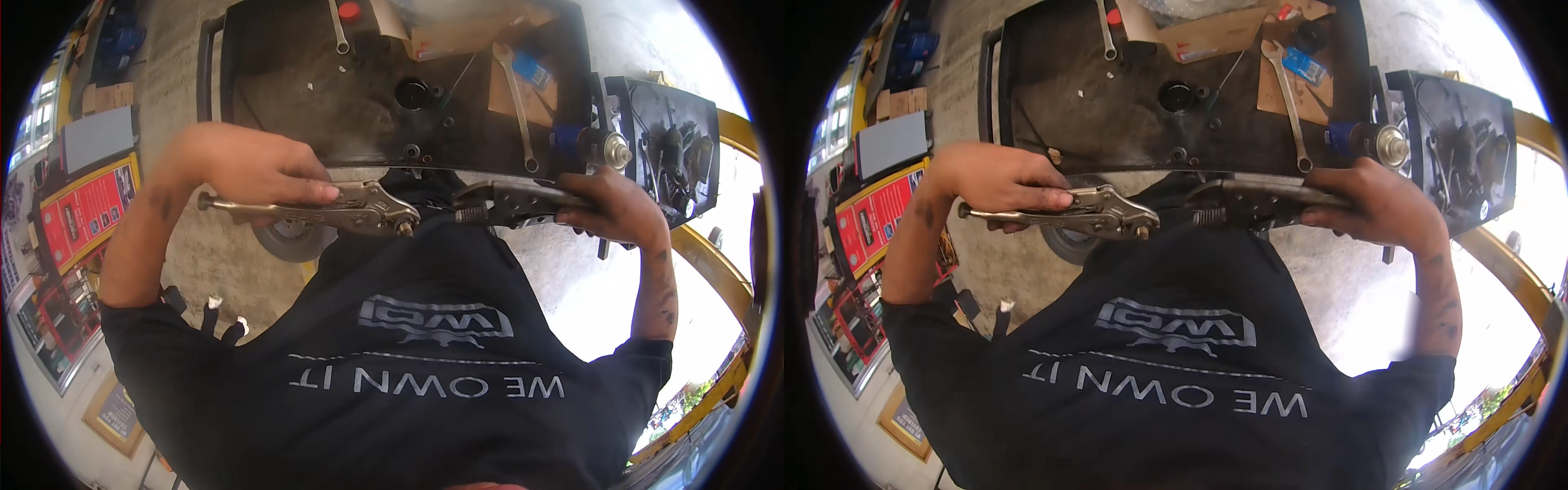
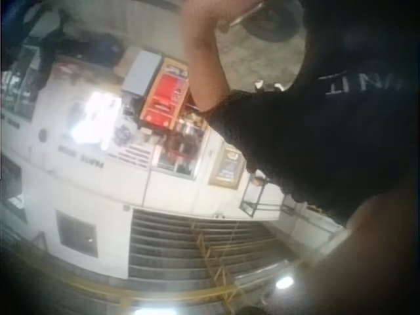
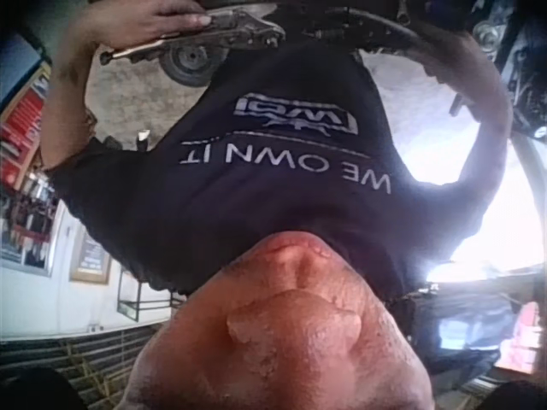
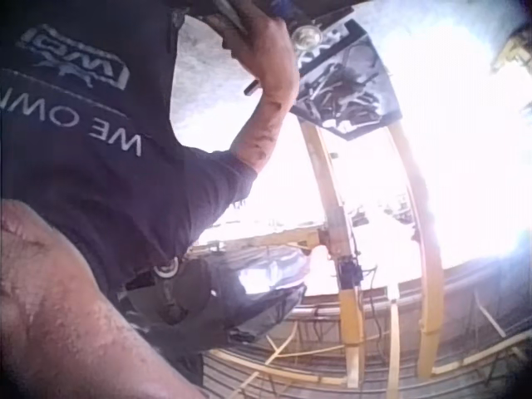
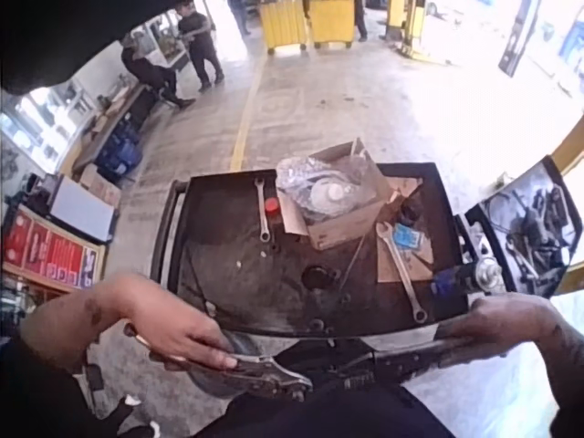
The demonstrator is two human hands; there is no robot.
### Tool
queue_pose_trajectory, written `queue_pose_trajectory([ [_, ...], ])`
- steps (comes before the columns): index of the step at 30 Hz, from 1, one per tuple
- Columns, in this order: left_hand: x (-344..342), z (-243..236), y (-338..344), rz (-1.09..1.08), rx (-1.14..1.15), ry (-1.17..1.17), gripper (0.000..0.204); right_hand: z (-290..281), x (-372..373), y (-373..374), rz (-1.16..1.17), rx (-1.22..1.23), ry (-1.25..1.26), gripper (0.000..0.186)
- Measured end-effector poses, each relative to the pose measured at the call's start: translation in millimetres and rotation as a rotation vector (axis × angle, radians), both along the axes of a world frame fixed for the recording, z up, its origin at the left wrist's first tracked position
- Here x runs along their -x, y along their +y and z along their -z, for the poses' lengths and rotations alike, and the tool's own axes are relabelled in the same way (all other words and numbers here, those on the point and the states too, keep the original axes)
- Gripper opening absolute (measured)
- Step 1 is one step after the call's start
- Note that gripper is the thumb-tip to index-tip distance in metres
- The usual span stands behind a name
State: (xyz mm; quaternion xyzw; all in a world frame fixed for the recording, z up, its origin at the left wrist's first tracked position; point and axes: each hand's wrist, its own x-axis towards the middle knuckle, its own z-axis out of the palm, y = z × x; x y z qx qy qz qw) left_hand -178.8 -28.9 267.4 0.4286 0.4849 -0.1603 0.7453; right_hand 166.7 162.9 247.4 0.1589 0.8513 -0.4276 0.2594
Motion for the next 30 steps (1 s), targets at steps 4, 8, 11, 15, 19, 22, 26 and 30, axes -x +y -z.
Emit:
queue_pose_trajectory([
  [4,-3,30,-30,-0.366,-0.203,0.115,0.041,42,-39,-19,0.450,0.124,0.179,0.047],
  [8,-42,86,-55,-0.807,-0.418,0.083,0.039,90,-40,-69,0.995,0.586,0.322,0.043],
  [11,-75,107,-50,-1.114,-0.432,0.003,0.045,102,-16,-103,1.144,0.660,0.333,0.039],
  [15,-114,140,-42,-1.338,-0.605,-0.212,0.065,105,18,-132,1.159,0.662,0.411,0.039],
  [19,-145,137,-30,-1.528,-0.704,-0.379,0.072,105,38,-140,1.132,0.668,0.505,0.038],
  [22,-152,135,-29,-1.465,-0.797,-0.313,0.080,100,44,-140,1.097,0.711,0.555,0.037],
  [26,-160,142,-30,-1.444,-0.935,-0.252,0.083,100,49,-140,1.050,0.629,0.576,0.035],
  [30,-163,149,-36,-1.436,-0.973,-0.277,0.078,92,56,-138,1.010,0.548,0.586,0.034],
])
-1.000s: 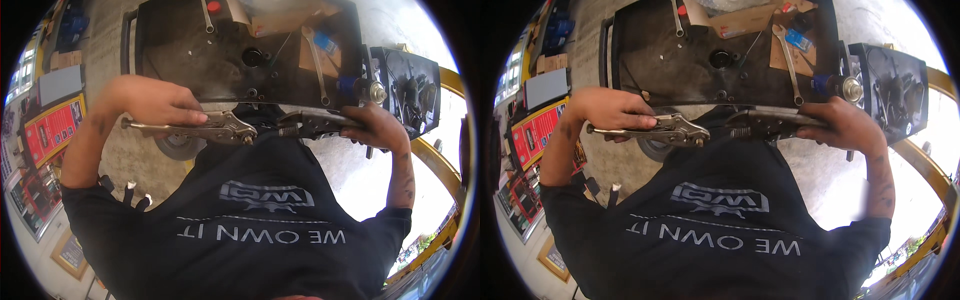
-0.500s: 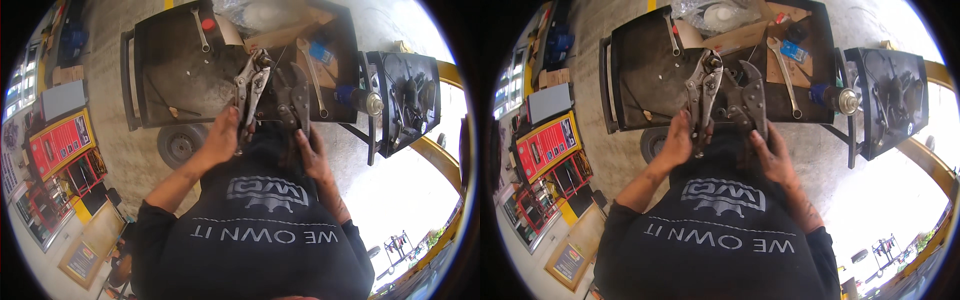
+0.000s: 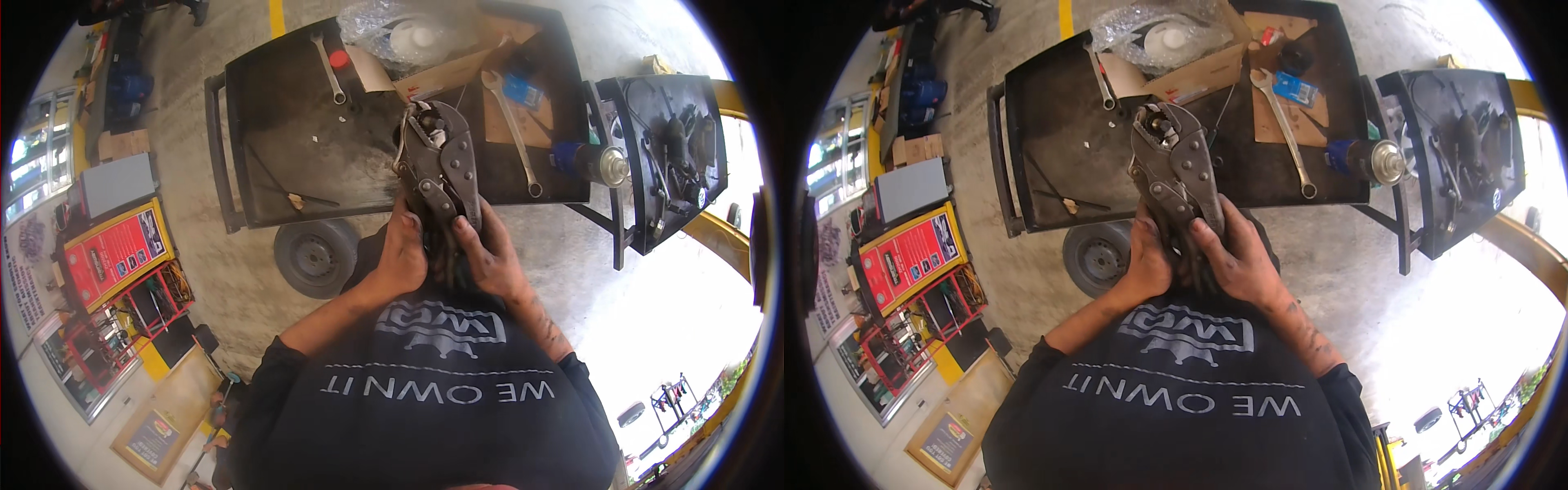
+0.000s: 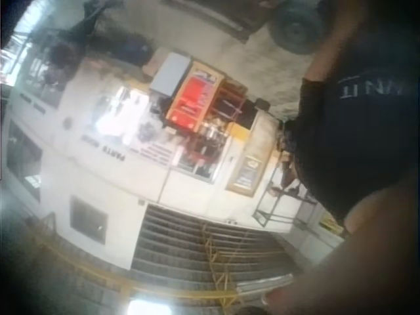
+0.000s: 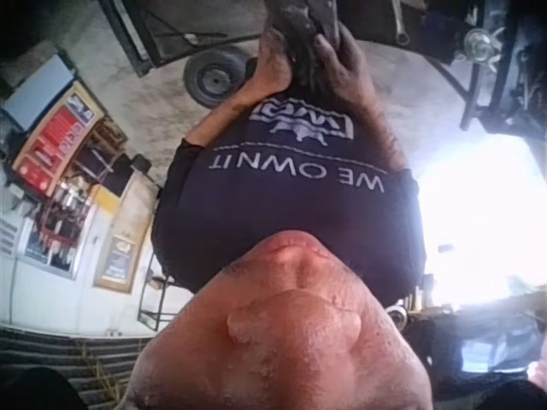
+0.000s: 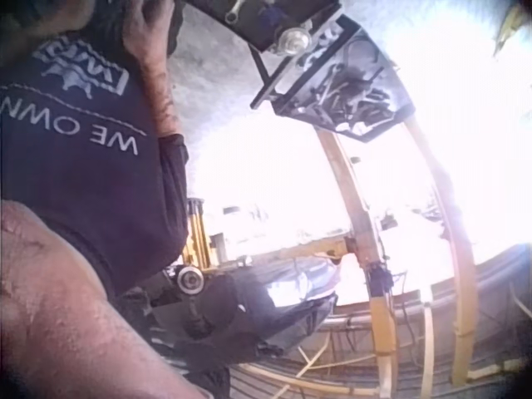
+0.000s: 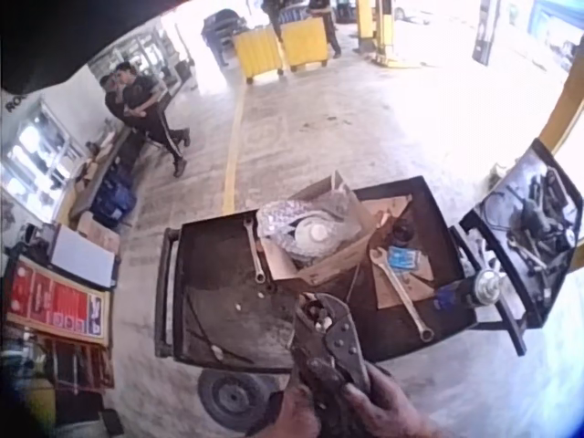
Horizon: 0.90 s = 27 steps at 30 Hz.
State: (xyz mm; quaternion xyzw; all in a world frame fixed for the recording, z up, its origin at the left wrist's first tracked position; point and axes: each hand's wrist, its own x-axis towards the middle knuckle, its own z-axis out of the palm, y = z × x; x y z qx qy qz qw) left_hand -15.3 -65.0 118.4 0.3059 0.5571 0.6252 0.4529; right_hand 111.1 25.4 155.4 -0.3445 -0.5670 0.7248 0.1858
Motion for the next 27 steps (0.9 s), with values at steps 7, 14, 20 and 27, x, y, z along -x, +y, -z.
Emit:
queue_pose_trajectory([
  [7,5,2,-4,0.010,0.075,0.203,0.071,2,5,-3,-0.015,0.038,-0.039,0.032],
  [14,7,-11,-9,0.041,0.181,0.236,0.062,2,2,-15,0.078,-0.046,-0.081,0.030],
  [20,0,-13,-5,-0.051,0.163,0.350,0.051,2,2,-18,0.052,-0.036,-0.097,0.029],
  [27,10,-17,1,0.010,0.151,0.482,0.043,11,7,-11,0.017,0.099,0.048,0.036],
])
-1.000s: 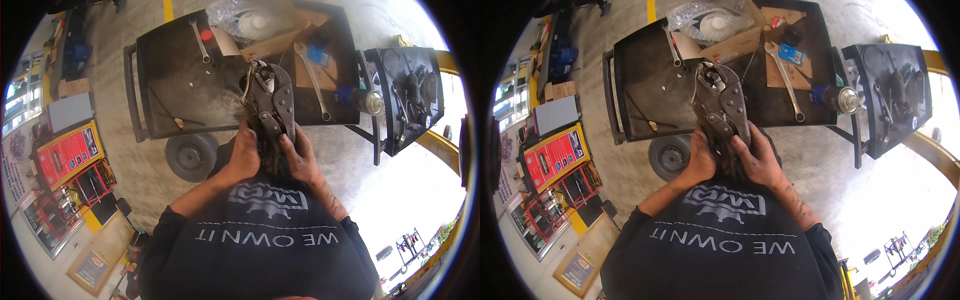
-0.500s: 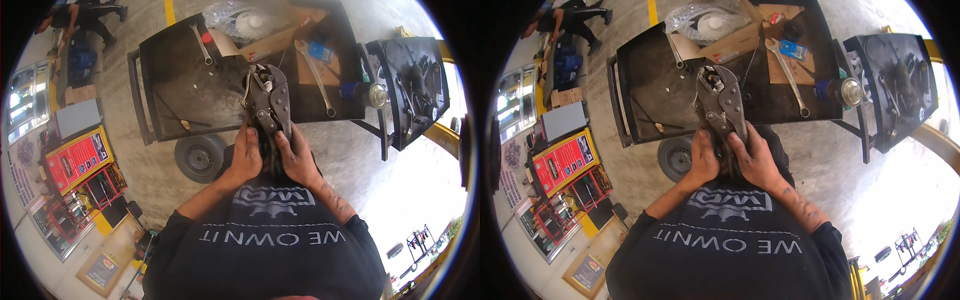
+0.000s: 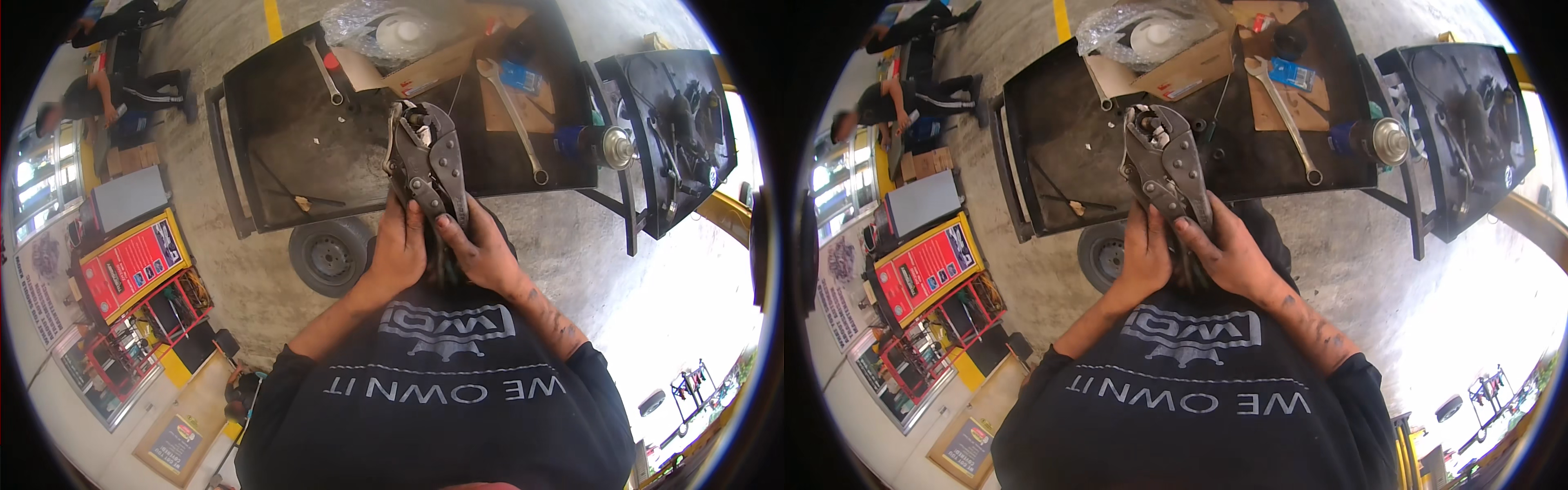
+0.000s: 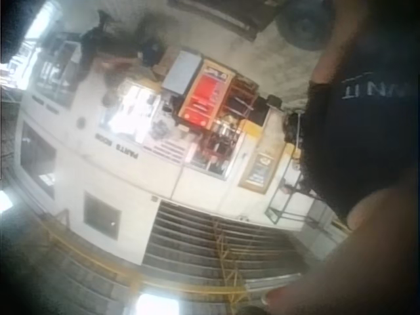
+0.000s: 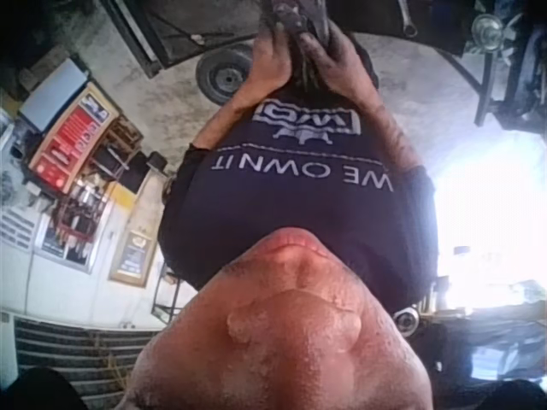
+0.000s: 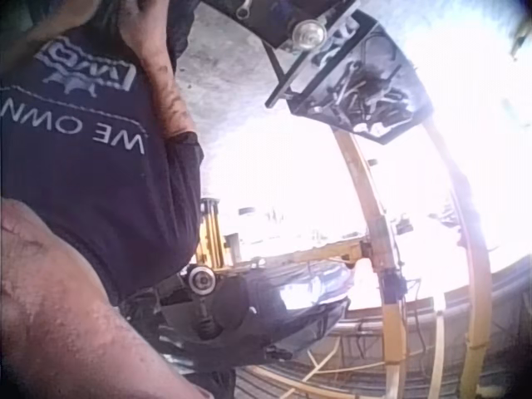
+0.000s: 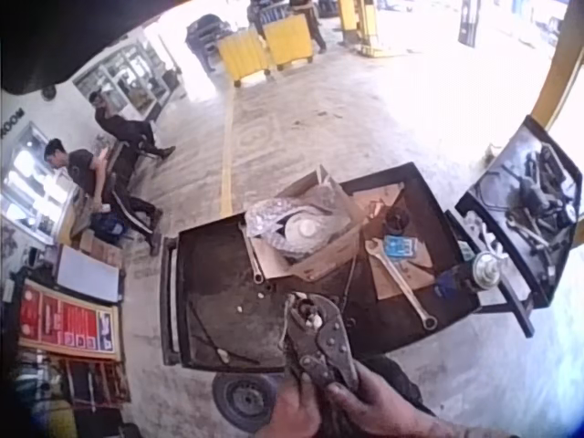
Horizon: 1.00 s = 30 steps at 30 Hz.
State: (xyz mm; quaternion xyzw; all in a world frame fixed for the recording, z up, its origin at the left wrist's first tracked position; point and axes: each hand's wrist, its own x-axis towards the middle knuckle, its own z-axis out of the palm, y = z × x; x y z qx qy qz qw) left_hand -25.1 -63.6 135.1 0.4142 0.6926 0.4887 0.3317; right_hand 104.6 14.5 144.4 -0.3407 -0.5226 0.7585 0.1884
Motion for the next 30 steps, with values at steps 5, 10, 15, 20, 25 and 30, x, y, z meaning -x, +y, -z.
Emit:
queue_pose_trajectory([
  [5,3,-11,0,-0.027,0.081,-0.011,0.035,-6,1,5,-0.070,0.082,-0.019,0.040],
  [10,12,-10,0,0.001,0.035,0.048,0.035,-2,3,7,-0.038,0.078,-0.008,0.040],
  [15,29,-20,-8,0.100,0.144,-0.009,0.037,22,-18,29,-0.076,-0.112,-0.069,0.043],
  [20,55,-31,-9,0.180,0.322,-0.129,0.032,38,-40,72,-0.233,-0.282,-0.141,0.045],
  [25,64,-17,6,0.110,0.460,-0.502,0.034,52,-67,66,-0.088,-0.241,-0.122,0.042],
  [30,34,62,31,0.256,0.492,-0.438,0.033,46,-73,42,0.284,0.182,-0.109,0.037],
])
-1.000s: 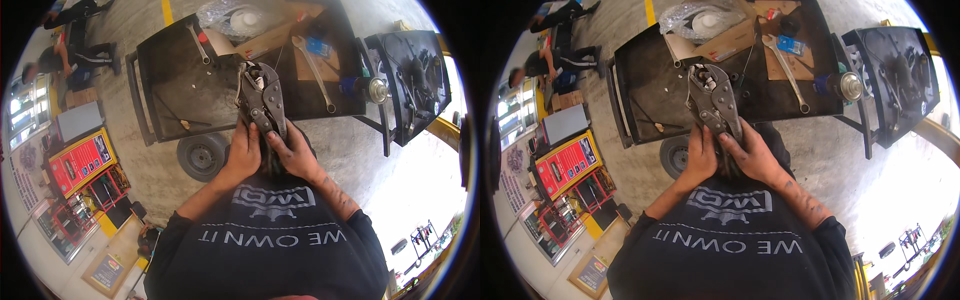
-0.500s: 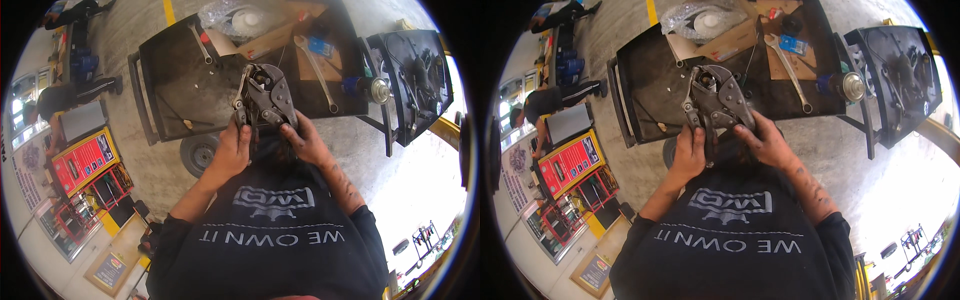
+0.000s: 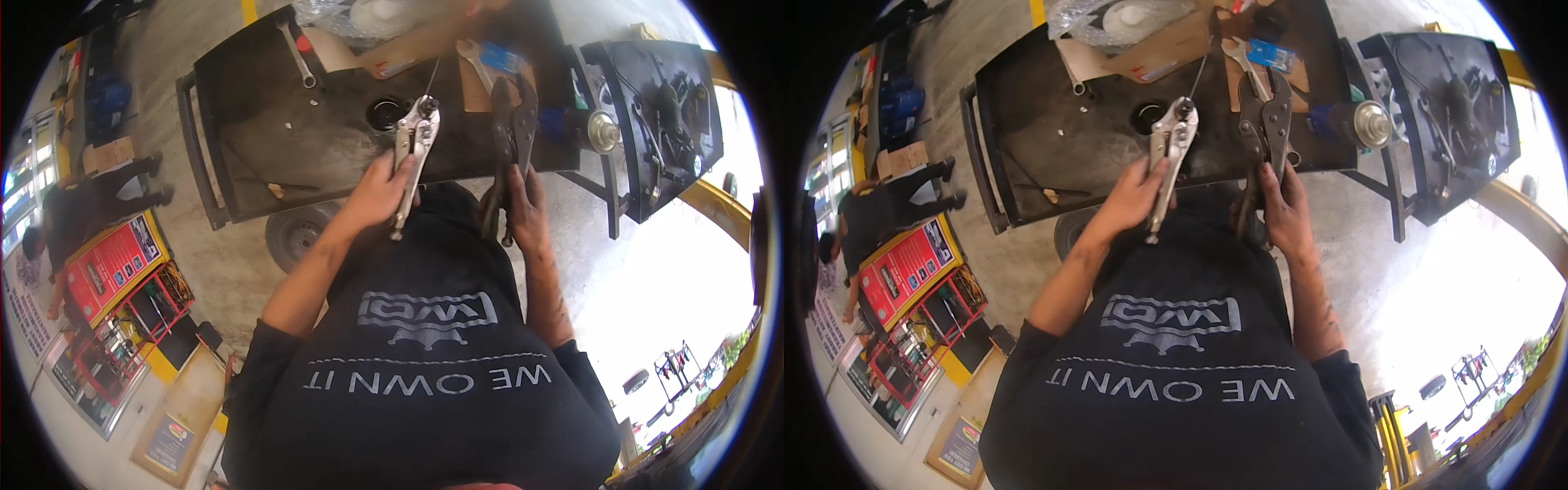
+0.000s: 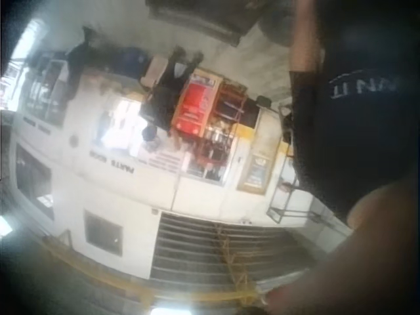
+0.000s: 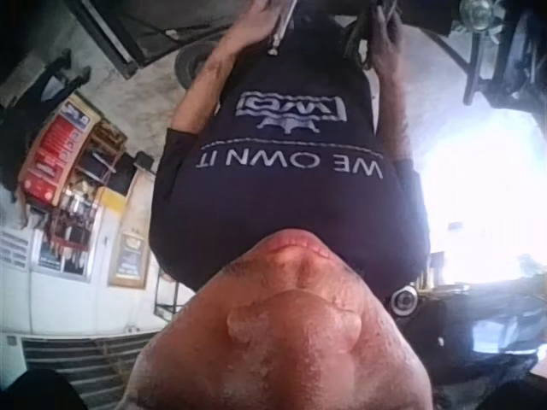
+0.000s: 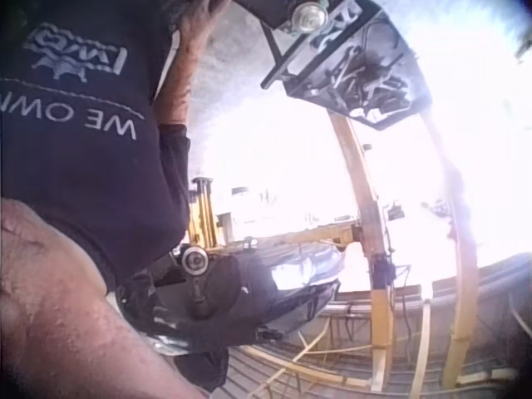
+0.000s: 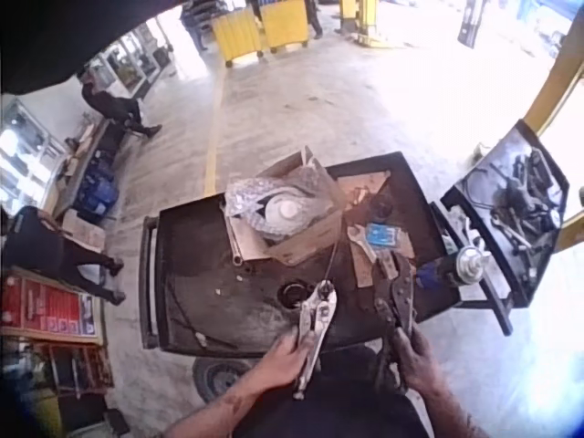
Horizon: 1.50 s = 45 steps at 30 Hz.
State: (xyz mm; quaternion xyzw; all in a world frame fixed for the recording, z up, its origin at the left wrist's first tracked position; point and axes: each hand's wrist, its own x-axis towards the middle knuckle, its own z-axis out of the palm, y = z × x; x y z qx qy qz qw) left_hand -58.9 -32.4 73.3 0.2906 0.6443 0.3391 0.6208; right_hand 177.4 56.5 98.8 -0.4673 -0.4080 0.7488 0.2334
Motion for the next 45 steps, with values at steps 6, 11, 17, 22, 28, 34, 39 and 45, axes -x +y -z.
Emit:
queue_pose_trajectory([
  [6,-51,87,30,0.078,-0.257,0.459,0.039,31,13,-6,0.175,-0.052,-0.112,0.032],
  [11,-57,56,55,0.340,-0.090,0.807,0.039,45,33,3,0.381,0.145,0.230,0.032],
  [17,-34,48,56,0.499,-0.086,0.996,0.034,63,51,14,0.369,0.198,0.460,0.042],
  [22,-28,19,33,0.176,-0.383,0.896,0.034,59,62,17,0.434,0.212,0.472,0.038],
  [28,-42,5,6,0.207,-0.187,0.194,0.040,43,82,18,0.470,0.134,0.518,0.034],
  [34,-41,4,9,0.025,0.043,-0.370,0.034,33,84,19,0.450,0.036,0.450,0.042],
  [39,-49,-20,13,0.234,-0.272,0.435,0.024,37,88,16,0.451,-0.068,0.376,0.039],
  [45,-50,-11,10,0.029,-0.223,0.195,0.025,24,89,17,0.473,-0.036,0.387,0.037],
])
